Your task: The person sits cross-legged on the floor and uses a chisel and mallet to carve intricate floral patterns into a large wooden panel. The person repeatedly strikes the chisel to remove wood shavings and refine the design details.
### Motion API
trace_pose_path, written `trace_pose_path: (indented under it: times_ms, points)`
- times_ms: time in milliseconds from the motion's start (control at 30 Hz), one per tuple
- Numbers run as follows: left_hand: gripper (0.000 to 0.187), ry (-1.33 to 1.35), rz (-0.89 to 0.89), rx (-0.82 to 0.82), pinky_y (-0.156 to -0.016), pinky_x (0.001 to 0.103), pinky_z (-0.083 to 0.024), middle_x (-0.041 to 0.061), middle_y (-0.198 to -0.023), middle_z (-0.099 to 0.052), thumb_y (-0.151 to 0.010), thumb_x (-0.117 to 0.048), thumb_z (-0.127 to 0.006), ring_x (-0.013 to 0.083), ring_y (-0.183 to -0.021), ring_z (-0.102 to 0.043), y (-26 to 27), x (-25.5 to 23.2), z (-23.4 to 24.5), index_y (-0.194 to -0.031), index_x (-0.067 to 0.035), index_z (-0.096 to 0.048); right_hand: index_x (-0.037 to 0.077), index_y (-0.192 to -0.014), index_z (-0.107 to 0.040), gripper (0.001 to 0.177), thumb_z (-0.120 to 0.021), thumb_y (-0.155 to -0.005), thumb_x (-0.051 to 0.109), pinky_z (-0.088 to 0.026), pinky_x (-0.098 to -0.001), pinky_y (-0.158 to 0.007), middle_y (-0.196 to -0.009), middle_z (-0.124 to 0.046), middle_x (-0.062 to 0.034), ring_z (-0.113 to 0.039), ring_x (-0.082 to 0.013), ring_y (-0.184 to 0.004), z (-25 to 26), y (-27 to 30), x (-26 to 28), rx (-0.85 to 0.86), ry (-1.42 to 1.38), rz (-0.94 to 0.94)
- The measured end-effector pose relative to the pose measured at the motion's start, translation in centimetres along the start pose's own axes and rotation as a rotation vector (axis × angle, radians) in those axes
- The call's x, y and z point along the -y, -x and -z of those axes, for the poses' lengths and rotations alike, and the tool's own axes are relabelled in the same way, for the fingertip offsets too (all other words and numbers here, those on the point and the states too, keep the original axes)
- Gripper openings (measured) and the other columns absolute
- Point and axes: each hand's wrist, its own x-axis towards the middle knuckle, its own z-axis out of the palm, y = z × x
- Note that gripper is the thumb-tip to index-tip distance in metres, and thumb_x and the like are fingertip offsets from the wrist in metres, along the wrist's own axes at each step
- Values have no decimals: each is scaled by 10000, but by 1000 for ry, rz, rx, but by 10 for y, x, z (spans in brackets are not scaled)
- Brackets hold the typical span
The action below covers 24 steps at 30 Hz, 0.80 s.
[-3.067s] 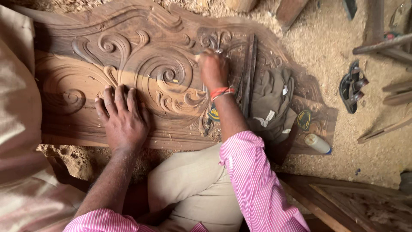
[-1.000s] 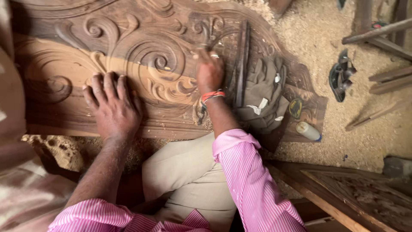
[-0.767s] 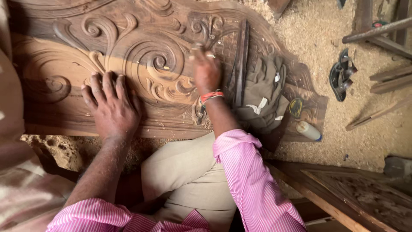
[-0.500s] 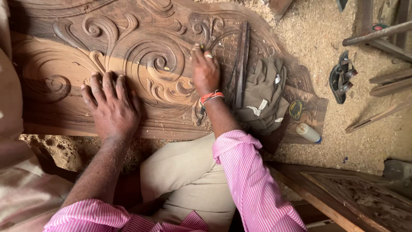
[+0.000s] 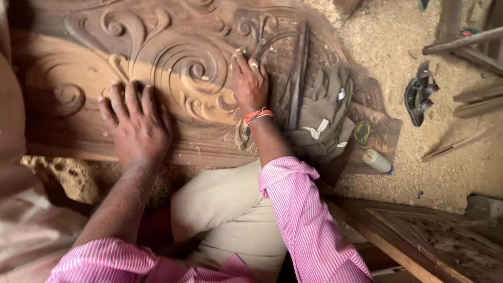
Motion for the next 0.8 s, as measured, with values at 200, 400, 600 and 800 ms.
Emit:
trace_pose_path:
  times_ms: [200,400,600,800]
  points:
    - [603,-35,17,14,-1272,601,-47,214,-1682,-306,-1144,-451,-288,411,-1570,-169,-1,1,4,-1605,-80,-403,139,-1193,-745,271,-643,-942,137,-497,-471,-978,-1337,-691,9,-653,-243,-1089,6,2,0,-71,209,192]
    - [618,18,45,16,-1275,615,-35,207,-1691,-293,-1143,-463,-263,423,-1572,-179,-6,5,4,-1603,-76,-402,112,-1196,-755,263,-665,-958,181,-475,-485,-938,-1261,-710,1,-641,-265,-1063,10,-8,11,-7,211,133]
    - [627,17,24,-4,-1251,613,-19,202,-1677,-289,-1126,-473,-281,414,-1561,-165,-9,4,1,-1594,-74,-403,189,-1157,-759,223,-667,-954,197,-462,-499,-888,-1137,-727,-38,-636,-254,-994,24,-22,17,15,88,96]
    - [613,32,24,-9,-1270,604,-30,201,-1672,-304,-1123,-451,-308,408,-1572,-176,-7,-3,9,-1587,-65,-413,127,-1189,-767,282,-647,-935,104,-476,-451,-915,-1174,-738,-11,-655,-226,-1072,33,-26,18,63,-2,104]
